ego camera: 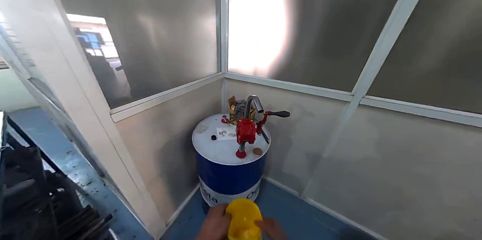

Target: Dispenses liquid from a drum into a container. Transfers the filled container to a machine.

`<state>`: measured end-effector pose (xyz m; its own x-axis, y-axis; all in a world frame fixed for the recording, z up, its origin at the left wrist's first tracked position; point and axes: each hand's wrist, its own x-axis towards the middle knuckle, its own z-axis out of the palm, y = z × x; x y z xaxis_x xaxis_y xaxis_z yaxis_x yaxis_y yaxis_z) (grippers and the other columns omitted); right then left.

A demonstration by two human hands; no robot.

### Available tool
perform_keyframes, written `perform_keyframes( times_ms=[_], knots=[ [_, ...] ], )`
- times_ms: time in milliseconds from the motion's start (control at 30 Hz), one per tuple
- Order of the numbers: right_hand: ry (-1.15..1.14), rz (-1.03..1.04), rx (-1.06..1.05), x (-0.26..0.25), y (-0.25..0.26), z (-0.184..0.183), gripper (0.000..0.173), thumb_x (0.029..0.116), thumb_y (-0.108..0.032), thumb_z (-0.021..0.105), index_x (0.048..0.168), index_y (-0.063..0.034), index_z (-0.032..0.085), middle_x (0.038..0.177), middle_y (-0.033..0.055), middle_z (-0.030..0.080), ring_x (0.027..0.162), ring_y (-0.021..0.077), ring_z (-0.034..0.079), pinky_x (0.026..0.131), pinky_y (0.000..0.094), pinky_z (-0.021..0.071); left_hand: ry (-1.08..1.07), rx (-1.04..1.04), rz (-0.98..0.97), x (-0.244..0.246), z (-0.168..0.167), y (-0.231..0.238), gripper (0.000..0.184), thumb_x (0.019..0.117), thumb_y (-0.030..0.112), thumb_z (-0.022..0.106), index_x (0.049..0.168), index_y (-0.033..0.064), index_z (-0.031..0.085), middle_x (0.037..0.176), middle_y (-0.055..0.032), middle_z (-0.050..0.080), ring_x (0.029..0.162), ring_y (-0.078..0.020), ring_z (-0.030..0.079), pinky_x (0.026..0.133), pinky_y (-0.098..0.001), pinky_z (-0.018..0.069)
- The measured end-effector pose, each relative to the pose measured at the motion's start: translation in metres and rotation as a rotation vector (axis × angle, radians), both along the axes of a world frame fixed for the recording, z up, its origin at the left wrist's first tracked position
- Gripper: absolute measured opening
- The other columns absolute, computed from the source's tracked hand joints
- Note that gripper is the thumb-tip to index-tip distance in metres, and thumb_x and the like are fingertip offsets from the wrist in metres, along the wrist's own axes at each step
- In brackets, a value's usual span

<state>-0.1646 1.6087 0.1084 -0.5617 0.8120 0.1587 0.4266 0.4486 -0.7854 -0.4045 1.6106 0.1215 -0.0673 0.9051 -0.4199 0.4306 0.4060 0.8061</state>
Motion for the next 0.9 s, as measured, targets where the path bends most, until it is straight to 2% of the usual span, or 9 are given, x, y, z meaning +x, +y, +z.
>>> perform_keyframes(
  times_ms=[133, 233, 300, 400, 533, 700, 767, 867, 900],
  knots=[
    [0.123, -0.146, 0.183, 0.026, 0.085, 0.055, 0.056, 0.0936, -0.022, 0.075, 0.138, 0.0067, 0.057, 0.135, 0.0267, 0.06, 0.117, 0.0319, 0.066, 0.099, 0.0433, 0.0559, 0.083, 0.03, -0.076, -0.017, 0.057, 0.119, 0.031, 0.1037, 0.018, 0.042, 0.116, -0.0012, 0.064, 0.082, -0.0154, 0.069, 0.057, -0.0211, 0.066, 0.057, -0.0393, 0.0587],
    [0.115, -0.254, 0.304, 0.041, 0.143, 0.075, 0.052, 0.0957, -0.027, 0.073, 0.133, 0.0056, 0.06, 0.131, 0.0242, 0.063, 0.115, 0.029, 0.067, 0.097, 0.0407, 0.0574, 0.129, 0.041, -0.117, -0.016, 0.11, 0.188, 0.032, 0.1048, 0.018, 0.041, 0.118, -0.001, 0.063, 0.082, -0.0145, 0.068, 0.057, -0.0185, 0.066, 0.057, -0.0358, 0.058],
    [0.108, -0.289, 0.389, 0.048, 0.175, 0.083, 0.049, 0.0969, -0.031, 0.071, 0.13, 0.0035, 0.063, 0.131, 0.0228, 0.064, 0.115, 0.0272, 0.067, 0.096, 0.0396, 0.0576, 0.13, 0.052, -0.15, -0.014, 0.134, 0.221, 0.03, 0.1053, 0.016, 0.042, 0.116, -0.0022, 0.062, 0.077, -0.0132, 0.066, 0.053, -0.016, 0.063, 0.053, -0.0316, 0.0556],
    [0.078, -0.368, 0.519, 0.052, 0.219, 0.096, 0.048, 0.097, -0.036, 0.068, 0.128, 0.0001, 0.066, 0.129, 0.0192, 0.066, 0.114, 0.0264, 0.067, 0.095, 0.0411, 0.0579, 0.097, 0.074, -0.195, -0.016, 0.152, 0.258, 0.025, 0.1053, 0.014, 0.042, 0.109, -0.0024, 0.061, 0.065, -0.0115, 0.064, 0.045, -0.0142, 0.06, 0.045, -0.0273, 0.0522],
    [0.026, -0.444, 0.639, 0.047, 0.288, 0.122, 0.051, 0.0963, -0.043, 0.064, 0.126, -0.0018, 0.067, 0.131, 0.0163, 0.065, 0.116, 0.0276, 0.066, 0.096, 0.0465, 0.0567, 0.057, 0.083, -0.27, -0.023, 0.166, 0.288, 0.024, 0.1055, 0.014, 0.042, 0.114, 0.0, 0.06, 0.066, -0.0114, 0.062, 0.043, -0.0143, 0.059, 0.043, -0.0271, 0.0517],
    [-0.24, -0.325, 0.679, 0.03, 0.371, 0.14, 0.063, 0.092, -0.051, 0.068, 0.133, -0.0038, 0.064, 0.134, 0.0167, 0.063, 0.121, 0.0358, 0.063, 0.098, 0.0581, 0.0523, 0.075, 0.057, -0.351, -0.036, 0.182, 0.307, 0.023, 0.1057, 0.014, 0.042, 0.11, 0.0026, 0.06, 0.064, -0.0082, 0.06, 0.041, -0.0116, 0.057, 0.041, -0.0247, 0.05],
    [-0.392, -0.212, 0.602, 0.021, 0.393, 0.138, 0.056, 0.0883, -0.043, 0.078, 0.127, -0.0035, 0.067, 0.122, 0.0172, 0.068, 0.112, 0.0373, 0.066, 0.094, 0.0588, 0.0537, 0.043, 0.026, -0.365, -0.042, 0.184, 0.311, 0.024, 0.1061, 0.015, 0.041, 0.115, 0.0037, 0.061, 0.066, -0.0083, 0.061, 0.042, -0.0117, 0.057, 0.041, -0.0253, 0.0504],
    [-0.56, -0.159, 0.699, 0.002, 0.421, 0.127, 0.022, 0.0833, -0.019, 0.085, 0.092, -0.0048, 0.071, 0.083, 0.0105, 0.066, 0.08, 0.0311, 0.068, 0.072, 0.0495, 0.0561, 0.023, -0.009, -0.416, -0.048, 0.195, 0.317, 0.024, 0.1069, 0.015, 0.04, 0.115, 0.0054, 0.061, 0.068, -0.0069, 0.062, 0.042, -0.0108, 0.057, 0.04, -0.025, 0.0502],
    [-0.58, -0.176, 0.751, -0.003, 0.429, 0.125, 0.021, 0.0799, -0.014, 0.086, 0.083, -0.0056, 0.068, 0.075, 0.0091, 0.063, 0.073, 0.0296, 0.067, 0.065, 0.0475, 0.055, 0.022, -0.02, -0.43, -0.049, 0.198, 0.318, 0.024, 0.1073, 0.015, 0.04, 0.115, 0.0059, 0.061, 0.068, -0.0066, 0.061, 0.042, -0.0106, 0.057, 0.04, -0.0248, 0.0498]
  ],
)
